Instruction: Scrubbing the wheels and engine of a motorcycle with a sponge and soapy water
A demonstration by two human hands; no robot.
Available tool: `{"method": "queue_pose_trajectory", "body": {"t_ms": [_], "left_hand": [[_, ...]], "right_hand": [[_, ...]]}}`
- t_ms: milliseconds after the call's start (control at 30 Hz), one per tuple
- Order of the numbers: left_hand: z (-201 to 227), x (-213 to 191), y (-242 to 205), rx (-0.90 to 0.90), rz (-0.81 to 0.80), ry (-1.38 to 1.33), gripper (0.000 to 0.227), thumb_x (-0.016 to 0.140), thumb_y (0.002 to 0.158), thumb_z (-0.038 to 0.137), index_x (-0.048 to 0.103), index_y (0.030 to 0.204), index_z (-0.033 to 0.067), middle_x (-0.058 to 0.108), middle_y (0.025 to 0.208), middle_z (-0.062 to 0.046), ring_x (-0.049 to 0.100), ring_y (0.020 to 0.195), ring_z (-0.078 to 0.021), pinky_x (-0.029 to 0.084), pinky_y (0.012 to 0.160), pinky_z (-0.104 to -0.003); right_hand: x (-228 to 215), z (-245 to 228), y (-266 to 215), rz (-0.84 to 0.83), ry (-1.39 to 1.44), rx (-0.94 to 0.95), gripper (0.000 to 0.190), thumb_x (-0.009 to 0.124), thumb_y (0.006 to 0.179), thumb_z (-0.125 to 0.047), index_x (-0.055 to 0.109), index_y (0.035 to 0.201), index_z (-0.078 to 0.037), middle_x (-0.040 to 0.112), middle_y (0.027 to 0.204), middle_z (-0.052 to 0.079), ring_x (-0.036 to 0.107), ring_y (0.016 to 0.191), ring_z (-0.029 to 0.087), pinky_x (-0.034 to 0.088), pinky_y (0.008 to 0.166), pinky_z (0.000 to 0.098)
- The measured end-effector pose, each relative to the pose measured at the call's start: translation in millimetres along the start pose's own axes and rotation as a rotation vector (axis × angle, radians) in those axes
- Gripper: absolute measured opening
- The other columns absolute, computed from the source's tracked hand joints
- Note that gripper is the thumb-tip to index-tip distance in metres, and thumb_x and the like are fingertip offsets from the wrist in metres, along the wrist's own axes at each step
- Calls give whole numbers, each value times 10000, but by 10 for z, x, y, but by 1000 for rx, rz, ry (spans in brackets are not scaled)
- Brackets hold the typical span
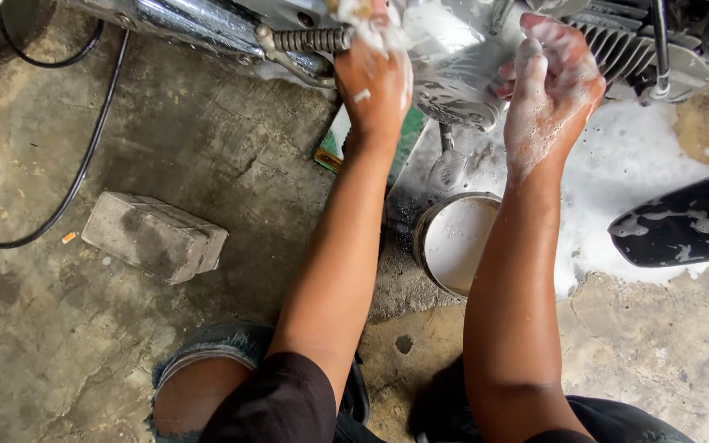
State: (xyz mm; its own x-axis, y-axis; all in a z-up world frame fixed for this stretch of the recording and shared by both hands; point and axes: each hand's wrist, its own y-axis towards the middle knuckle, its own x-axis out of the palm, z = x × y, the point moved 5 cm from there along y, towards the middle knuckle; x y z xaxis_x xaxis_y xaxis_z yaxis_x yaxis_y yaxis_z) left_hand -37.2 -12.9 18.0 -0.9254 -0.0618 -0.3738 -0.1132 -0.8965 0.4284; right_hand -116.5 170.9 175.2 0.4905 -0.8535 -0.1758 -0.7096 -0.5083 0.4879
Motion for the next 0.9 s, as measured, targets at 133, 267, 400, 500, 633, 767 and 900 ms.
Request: {"method": "queue_pose_trajectory", "body": {"t_ms": [133,267,400,500,633,767,900], "left_hand": [[77,-115,158,-93,-78,-246,133,599,811,16,622,900,-80,680,581,-99,614,370,-128,524,267,-221],[-205,264,71,33,-310,721,561,301,1011,481,618,994,18,501,768,-49,424,692,-171,427,663,-331],[566,-73,-514,-120,14,-1166,685,534,817,-247,472,1429,52,507,1465,-83,626,1174,-227,646,567,-185],[1065,-127,-648,171,-93,-1180,830,563,828,-133,363,1548,231,452,1473,-26,539,1246,-178,606,972,-300],[1406,-138,-626,268,-200,-394,555,714,855,-26,489,1340,121,551,1374,-115,521,1372,-340,472,1236,-490],[1164,-122,-381,184,-360,-136,487,776,760,-86,656,1207,67,604,1279,-155,661,1046,-277,642,927,-305],[1201,-251,-321,304,-150,-19,254,707,905,82,669,1156,77,645,1186,-113,724,824,-286,629,739,-404]], "right_hand": [[-118,-9,-3,-1,-74,12,162,561,1010,32,679,1120,42,709,950,148,636,732,169,546,610,266],[-235,-61,-25,11,-44,20,151,572,1015,33,688,1109,55,699,901,139,646,721,166,565,592,261],[-283,-174,-38,0,-46,21,204,534,1001,42,687,1136,59,723,971,155,637,727,158,568,621,259],[-334,-125,-45,13,-24,-4,125,570,1031,24,675,1078,74,672,856,138,620,701,163,567,609,275],[-407,-129,-5,-11,-51,-8,174,565,1016,62,685,1143,62,680,882,124,617,730,155,541,642,260],[-555,-192,-30,30,-76,-76,124,569,1053,32,677,1097,76,654,806,139,621,674,177,563,592,286],[-690,-141,19,97,-32,8,162,569,1019,26,699,1110,57,662,843,127,619,697,163,573,607,276]]}}
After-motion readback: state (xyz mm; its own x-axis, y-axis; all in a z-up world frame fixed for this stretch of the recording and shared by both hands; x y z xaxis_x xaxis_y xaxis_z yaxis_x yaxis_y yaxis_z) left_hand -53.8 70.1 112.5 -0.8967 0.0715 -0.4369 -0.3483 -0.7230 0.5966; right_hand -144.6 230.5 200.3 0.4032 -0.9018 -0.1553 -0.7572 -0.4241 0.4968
